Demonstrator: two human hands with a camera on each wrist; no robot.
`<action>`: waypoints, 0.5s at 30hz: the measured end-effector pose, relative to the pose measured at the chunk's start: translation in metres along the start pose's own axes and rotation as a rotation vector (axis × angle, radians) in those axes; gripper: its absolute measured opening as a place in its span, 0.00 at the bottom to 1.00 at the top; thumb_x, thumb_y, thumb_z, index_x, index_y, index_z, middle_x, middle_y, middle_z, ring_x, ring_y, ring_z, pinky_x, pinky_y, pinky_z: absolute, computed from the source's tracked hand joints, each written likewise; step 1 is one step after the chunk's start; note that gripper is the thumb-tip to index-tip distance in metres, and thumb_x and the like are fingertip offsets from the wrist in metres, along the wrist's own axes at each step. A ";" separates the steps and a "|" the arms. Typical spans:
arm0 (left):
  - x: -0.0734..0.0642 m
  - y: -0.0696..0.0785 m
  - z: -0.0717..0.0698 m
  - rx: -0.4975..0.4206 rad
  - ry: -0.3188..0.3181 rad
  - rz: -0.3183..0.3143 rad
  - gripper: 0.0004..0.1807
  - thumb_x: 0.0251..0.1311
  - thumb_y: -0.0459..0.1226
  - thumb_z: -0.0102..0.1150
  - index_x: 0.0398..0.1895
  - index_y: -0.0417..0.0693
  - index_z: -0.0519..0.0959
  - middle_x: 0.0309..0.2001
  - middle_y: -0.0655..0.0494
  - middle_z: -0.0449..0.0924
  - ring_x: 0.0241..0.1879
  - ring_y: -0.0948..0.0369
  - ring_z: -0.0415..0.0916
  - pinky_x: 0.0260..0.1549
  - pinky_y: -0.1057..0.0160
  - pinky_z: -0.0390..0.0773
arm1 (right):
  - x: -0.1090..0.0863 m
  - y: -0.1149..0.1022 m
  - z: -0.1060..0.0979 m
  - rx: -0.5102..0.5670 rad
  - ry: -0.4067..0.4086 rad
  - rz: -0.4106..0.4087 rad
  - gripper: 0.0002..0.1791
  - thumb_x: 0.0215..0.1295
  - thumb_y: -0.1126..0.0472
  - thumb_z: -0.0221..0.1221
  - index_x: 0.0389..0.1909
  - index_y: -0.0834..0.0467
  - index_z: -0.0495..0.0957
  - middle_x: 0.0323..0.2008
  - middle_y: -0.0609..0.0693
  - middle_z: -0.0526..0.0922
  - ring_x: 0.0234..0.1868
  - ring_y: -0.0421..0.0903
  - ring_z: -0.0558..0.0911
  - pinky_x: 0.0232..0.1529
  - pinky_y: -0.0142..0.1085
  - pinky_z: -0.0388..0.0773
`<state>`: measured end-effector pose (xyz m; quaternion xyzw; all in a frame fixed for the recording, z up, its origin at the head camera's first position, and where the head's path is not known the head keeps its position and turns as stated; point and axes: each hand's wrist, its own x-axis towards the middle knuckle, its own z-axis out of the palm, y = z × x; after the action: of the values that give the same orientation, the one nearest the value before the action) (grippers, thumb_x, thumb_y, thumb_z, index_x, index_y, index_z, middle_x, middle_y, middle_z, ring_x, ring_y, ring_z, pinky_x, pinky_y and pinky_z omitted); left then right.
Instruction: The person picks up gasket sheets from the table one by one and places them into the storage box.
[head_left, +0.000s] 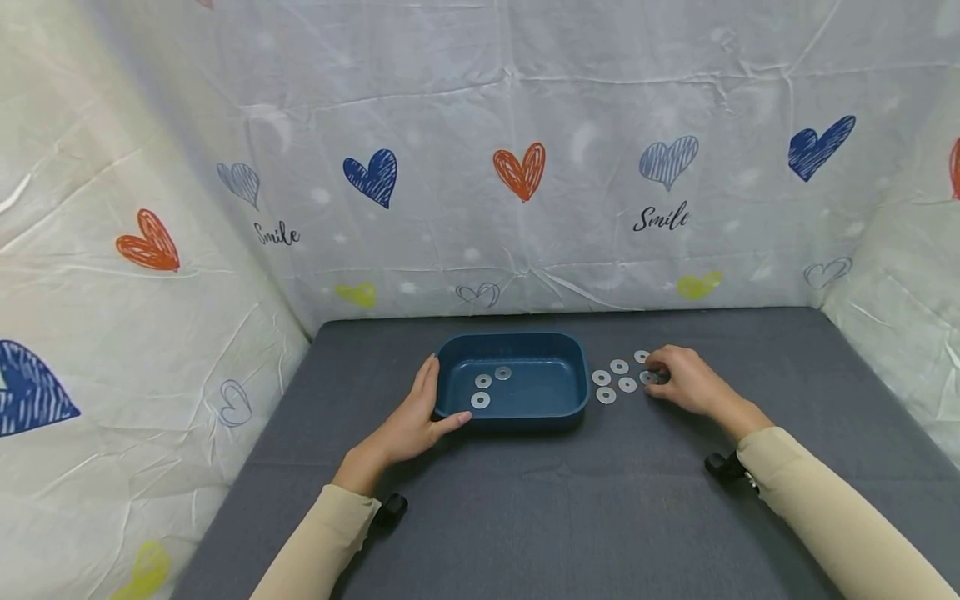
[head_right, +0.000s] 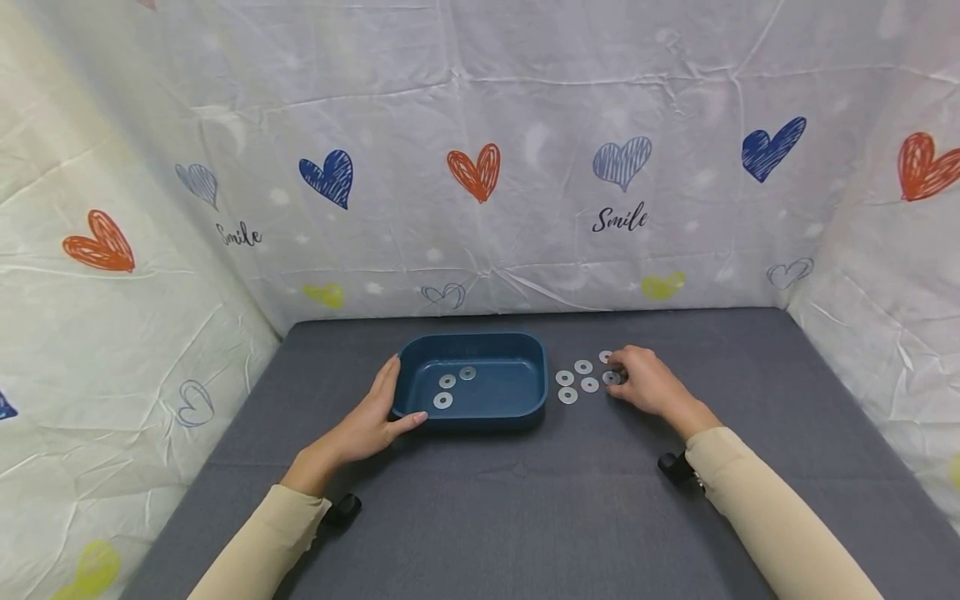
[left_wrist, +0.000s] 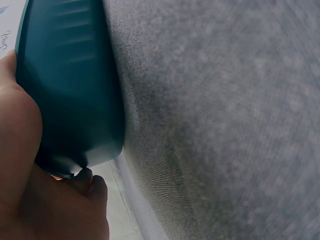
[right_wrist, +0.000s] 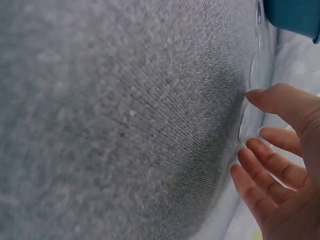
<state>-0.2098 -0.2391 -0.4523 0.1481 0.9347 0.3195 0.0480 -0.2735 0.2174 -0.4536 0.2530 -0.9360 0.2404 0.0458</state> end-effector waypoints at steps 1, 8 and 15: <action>0.000 0.000 0.000 0.000 0.000 0.003 0.62 0.67 0.57 0.64 0.82 0.40 0.31 0.82 0.39 0.26 0.80 0.41 0.39 0.73 0.38 0.52 | 0.001 0.001 0.000 0.005 -0.001 0.007 0.17 0.58 0.66 0.72 0.46 0.70 0.83 0.40 0.60 0.84 0.39 0.54 0.82 0.42 0.51 0.79; 0.000 0.000 0.000 0.011 -0.004 -0.005 0.62 0.67 0.58 0.63 0.82 0.40 0.30 0.82 0.39 0.26 0.80 0.41 0.39 0.73 0.38 0.52 | 0.010 0.005 -0.002 0.031 -0.011 0.067 0.13 0.53 0.65 0.71 0.38 0.69 0.85 0.30 0.54 0.84 0.32 0.47 0.80 0.38 0.47 0.79; 0.000 0.001 0.000 0.013 -0.002 -0.006 0.61 0.68 0.55 0.63 0.82 0.40 0.30 0.82 0.39 0.26 0.80 0.41 0.39 0.73 0.38 0.52 | 0.016 0.006 -0.003 0.044 -0.044 0.114 0.10 0.53 0.64 0.71 0.34 0.66 0.86 0.29 0.52 0.84 0.30 0.46 0.78 0.37 0.44 0.77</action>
<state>-0.2094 -0.2385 -0.4515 0.1459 0.9371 0.3134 0.0490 -0.2903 0.2166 -0.4505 0.2054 -0.9442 0.2575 0.0058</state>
